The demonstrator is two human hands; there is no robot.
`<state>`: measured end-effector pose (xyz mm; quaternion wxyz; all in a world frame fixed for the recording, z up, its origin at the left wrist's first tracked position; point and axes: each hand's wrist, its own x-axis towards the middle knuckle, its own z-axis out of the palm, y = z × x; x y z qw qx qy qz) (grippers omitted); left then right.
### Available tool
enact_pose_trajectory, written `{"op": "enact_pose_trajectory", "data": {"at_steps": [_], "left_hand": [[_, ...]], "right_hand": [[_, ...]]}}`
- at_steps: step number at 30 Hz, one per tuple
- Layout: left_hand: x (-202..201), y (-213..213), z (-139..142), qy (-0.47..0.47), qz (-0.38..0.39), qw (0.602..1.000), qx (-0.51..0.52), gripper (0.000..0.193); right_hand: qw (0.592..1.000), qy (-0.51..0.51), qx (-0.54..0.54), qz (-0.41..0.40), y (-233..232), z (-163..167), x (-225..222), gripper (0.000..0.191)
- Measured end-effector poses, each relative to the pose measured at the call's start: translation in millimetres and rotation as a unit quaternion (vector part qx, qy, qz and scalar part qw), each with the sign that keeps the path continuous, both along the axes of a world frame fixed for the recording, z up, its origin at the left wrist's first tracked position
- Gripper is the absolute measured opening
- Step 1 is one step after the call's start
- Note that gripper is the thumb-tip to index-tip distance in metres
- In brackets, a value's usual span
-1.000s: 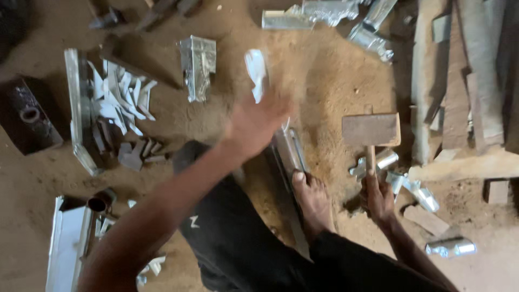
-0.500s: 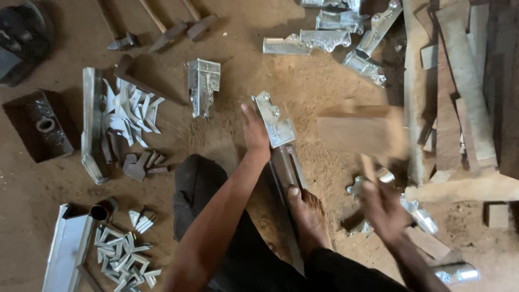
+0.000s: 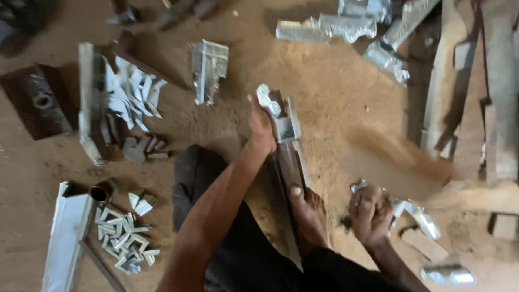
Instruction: The person sits on the floor and repeatedly strikes a metal piece placed on a metal bar with a wooden mallet. They hold the metal piece with their left hand and swing the mallet with their right hand, adjusting the piece occasionally.
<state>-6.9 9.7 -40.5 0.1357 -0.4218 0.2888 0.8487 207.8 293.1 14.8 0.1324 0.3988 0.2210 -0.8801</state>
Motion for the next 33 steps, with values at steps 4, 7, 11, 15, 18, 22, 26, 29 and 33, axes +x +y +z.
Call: {"op": "enact_pose_trajectory", "data": {"at_steps": [4,7,11,15,18,22,26,29,33], "left_hand": [[4.4,-7.6,1.7,-0.038,-0.062,0.991,0.112,0.076],[3.0,-8.9,-4.4,0.053,-0.106,0.980,0.163,0.075],[0.5,-8.1,-15.8,0.013,-0.126,0.968,0.219,0.076],[-1.2,-5.6,-19.0,0.046,-0.118,0.946,0.300,0.069],[0.8,-4.1,-15.0,0.090,-0.154,0.948,0.264,0.066],[12.1,-10.3,3.2,0.149,-0.119,0.939,0.287,0.077],[28.9,-27.8,27.9,0.100,-0.214,0.971,0.050,0.084],[31.5,-34.4,36.6,0.051,-0.182,0.974,0.123,0.095],[17.1,-19.3,25.3,0.140,-0.155,0.954,0.215,0.106]], "right_hand": [[0.859,-0.100,0.389,0.319,1.7,-13.7,8.4,0.032],[0.848,0.140,0.438,0.262,-5.7,-18.2,0.9,0.035],[0.925,-0.071,0.298,0.226,-14.6,-25.1,-10.2,0.035],[0.982,0.063,0.176,0.036,-20.4,-26.7,-21.5,0.035],[0.851,0.285,0.389,0.207,-25.1,-22.7,-33.6,0.038],[0.750,0.048,0.542,0.377,-25.5,-13.3,-46.4,0.044],[0.775,-0.051,0.529,0.341,-13.0,4.7,-40.8,0.040],[0.750,0.057,0.564,0.340,1.5,29.9,-26.4,0.037],[0.811,0.214,0.498,0.219,10.3,75.6,-4.2,0.019]]}}
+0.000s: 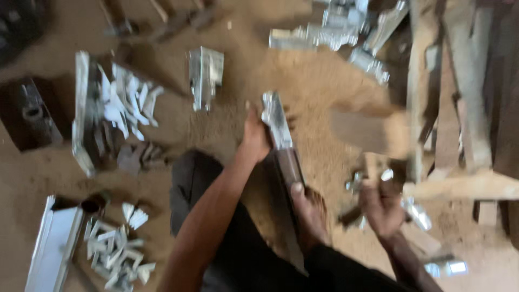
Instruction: The person sits on the floor and repeatedly strikes a metal piece placed on a metal bar with a wooden mallet. They hold the metal piece with their left hand and swing the mallet with their right hand, adjusting the piece occasionally.
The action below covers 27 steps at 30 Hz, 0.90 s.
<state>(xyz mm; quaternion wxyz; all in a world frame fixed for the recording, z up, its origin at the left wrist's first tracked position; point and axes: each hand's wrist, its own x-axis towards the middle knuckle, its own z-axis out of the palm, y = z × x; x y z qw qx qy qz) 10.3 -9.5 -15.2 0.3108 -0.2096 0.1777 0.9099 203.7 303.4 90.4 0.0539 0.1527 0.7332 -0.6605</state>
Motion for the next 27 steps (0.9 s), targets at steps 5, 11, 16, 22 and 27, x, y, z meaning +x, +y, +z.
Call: {"op": "enact_pose_trajectory", "data": {"at_steps": [5,11,16,22,27], "left_hand": [[-23.2,29.7,-20.7,-0.163,0.040,0.971,-0.169,0.099],[-32.9,34.6,-8.6,-0.256,0.094,0.938,-0.215,0.074],[-28.9,34.9,-4.9,-0.281,0.084,0.897,-0.330,0.065],[-20.7,30.2,-28.8,-0.148,0.045,0.880,-0.450,0.054],[-25.9,13.7,-29.5,-0.111,0.020,0.964,-0.240,0.072]], "right_hand": [[0.995,0.093,0.008,0.027,-42.5,8.1,4.3,0.021],[0.967,-0.098,0.211,0.104,-53.7,6.5,-24.4,0.024],[0.986,0.154,-0.063,-0.010,-37.5,35.0,-24.0,0.028],[0.943,-0.103,0.291,0.126,-64.8,-20.5,-20.3,0.033],[0.960,-0.151,0.228,0.061,-46.1,-28.1,-19.4,0.038]]}}
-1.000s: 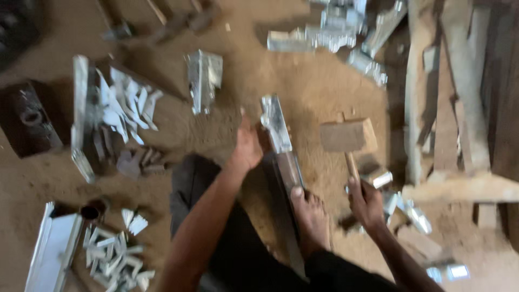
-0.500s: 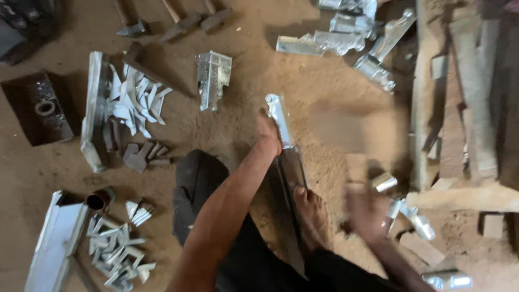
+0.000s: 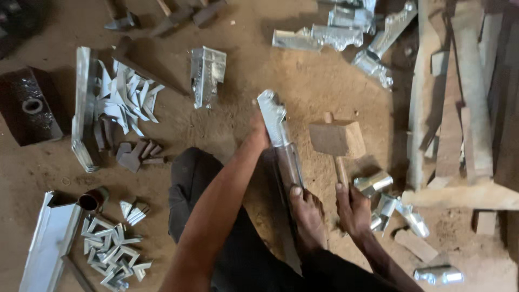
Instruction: The person sits on the floor and repeatedly strikes a metal piece placed on a metal bar with a wooden mallet. They hold the metal piece with their left hand and swing the mallet with their right hand, adjusting the piece occasionally.
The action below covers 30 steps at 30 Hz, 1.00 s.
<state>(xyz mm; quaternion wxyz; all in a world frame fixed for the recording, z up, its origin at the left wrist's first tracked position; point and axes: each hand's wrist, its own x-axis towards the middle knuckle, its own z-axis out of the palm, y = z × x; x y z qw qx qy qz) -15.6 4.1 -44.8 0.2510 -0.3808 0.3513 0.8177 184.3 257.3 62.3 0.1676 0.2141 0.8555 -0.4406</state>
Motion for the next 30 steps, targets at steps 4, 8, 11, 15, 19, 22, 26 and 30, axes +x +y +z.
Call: {"op": "enact_pose_trajectory", "data": {"at_steps": [4,8,11,15,19,22,26,30], "left_hand": [[2.1,-9.8,25.0,-0.067,-0.015,0.979,0.192,0.102],[3.9,-6.9,43.8,-0.058,-0.029,0.978,0.196,0.096],[-1.6,0.2,40.3,-0.109,-0.018,0.985,0.130,0.088],[-1.0,10.8,20.5,-0.093,0.145,0.974,0.148,0.063],[13.8,14.1,2.1,-0.129,0.032,0.980,0.146,0.075],[1.6,6.0,4.6,-0.124,0.062,0.980,0.140,0.074],[-49.2,-4.1,25.6,0.004,0.132,0.968,0.213,0.070],[-87.3,6.9,73.3,0.321,-0.107,0.931,-0.139,0.058]], "right_hand": [[0.995,0.032,-0.086,-0.035,27.6,54.6,-10.5,0.020],[0.913,0.277,-0.286,-0.091,43.3,105.9,-3.7,0.021],[0.970,0.205,-0.128,-0.004,20.3,76.5,-4.5,0.022],[0.993,-0.016,0.041,0.108,-11.8,10.2,-16.8,0.023],[0.995,0.044,-0.074,-0.052,-8.6,23.6,-5.7,0.024],[0.996,0.020,-0.072,-0.043,-9.7,30.4,-7.5,0.026],[0.971,-0.224,0.075,0.048,-12.7,-3.7,-4.8,0.038],[0.966,-0.121,0.192,0.126,6.3,-43.7,34.7,0.049]]}}
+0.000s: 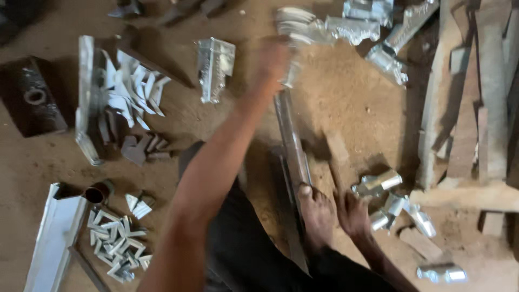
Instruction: The person sits on the floor and repeatedly strikes a metal piece placed on a metal bar with a wooden mallet. They hold the metal piece with their left hand and swing the mallet with their right hand, adjusting the piece occasionally.
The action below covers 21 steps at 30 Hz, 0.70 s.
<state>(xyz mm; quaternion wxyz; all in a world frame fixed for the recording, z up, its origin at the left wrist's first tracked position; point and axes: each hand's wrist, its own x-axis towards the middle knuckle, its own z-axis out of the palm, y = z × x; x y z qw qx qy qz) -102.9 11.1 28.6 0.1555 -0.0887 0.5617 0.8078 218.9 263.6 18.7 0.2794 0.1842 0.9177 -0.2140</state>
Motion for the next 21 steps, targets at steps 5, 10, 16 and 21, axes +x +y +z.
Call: {"op": "enact_pose_trajectory", "data": {"at_steps": [5,10,16,21], "left_hand": [[26.5,0.2,20.5,0.349,-0.226,0.863,-0.287,0.066],[-5.6,-110.4,-47.5,0.114,0.121,0.742,-0.650,0.093],[31.9,-168.7,-32.0,0.003,0.136,0.781,-0.610,0.098],[110.4,-80.6,19.8,-0.105,0.062,0.987,-0.102,0.057]], "right_hand": [[0.999,0.014,-0.018,-0.034,23.4,-8.7,58.5,0.044],[0.995,0.004,-0.058,-0.085,22.7,-15.3,52.7,0.047],[0.967,0.006,-0.192,-0.167,18.4,29.2,34.4,0.043],[0.983,0.111,-0.121,-0.086,-13.6,77.3,-44.5,0.040]]}}
